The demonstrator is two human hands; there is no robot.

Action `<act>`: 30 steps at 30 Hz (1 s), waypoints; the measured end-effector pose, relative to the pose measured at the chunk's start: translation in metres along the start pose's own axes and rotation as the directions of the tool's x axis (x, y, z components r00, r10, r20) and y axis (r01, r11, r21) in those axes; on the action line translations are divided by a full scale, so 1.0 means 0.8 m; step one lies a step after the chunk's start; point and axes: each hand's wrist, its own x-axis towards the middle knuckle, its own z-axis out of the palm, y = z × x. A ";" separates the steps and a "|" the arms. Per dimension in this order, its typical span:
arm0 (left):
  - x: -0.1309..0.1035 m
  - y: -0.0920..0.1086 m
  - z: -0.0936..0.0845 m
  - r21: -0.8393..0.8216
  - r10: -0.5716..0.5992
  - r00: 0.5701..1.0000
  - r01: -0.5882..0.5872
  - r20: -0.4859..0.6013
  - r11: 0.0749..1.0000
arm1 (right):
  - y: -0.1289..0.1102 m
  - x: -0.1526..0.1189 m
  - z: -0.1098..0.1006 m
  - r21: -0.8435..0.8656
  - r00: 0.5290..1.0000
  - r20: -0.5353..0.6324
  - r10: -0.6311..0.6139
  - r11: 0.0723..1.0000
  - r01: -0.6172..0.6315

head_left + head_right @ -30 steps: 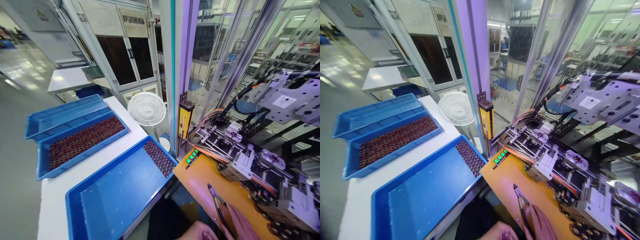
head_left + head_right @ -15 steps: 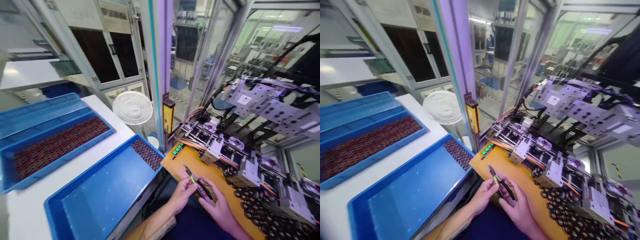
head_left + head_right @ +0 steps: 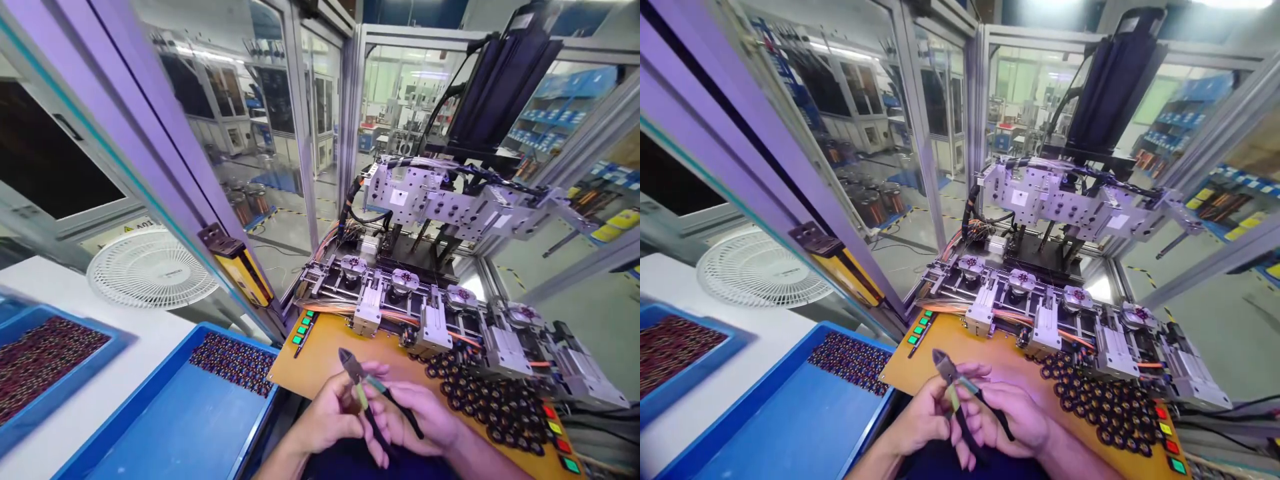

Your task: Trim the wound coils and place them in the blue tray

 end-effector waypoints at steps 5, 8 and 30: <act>0.009 -0.059 0.013 0.286 0.107 0.978 -0.053 -0.177 0.957 | -0.087 -0.025 -0.022 -0.267 0.995 -0.020 -0.100 0.959 0.091; 0.014 -0.092 0.017 0.404 0.199 0.947 -0.084 -0.252 0.911 | -0.155 -0.026 -0.033 -0.434 0.994 -0.049 -0.093 0.899 0.062; 0.023 -0.124 0.009 0.564 0.383 0.910 -0.236 -0.157 0.792 | -0.331 0.224 -0.017 -0.817 0.858 -0.369 0.356 0.317 -0.483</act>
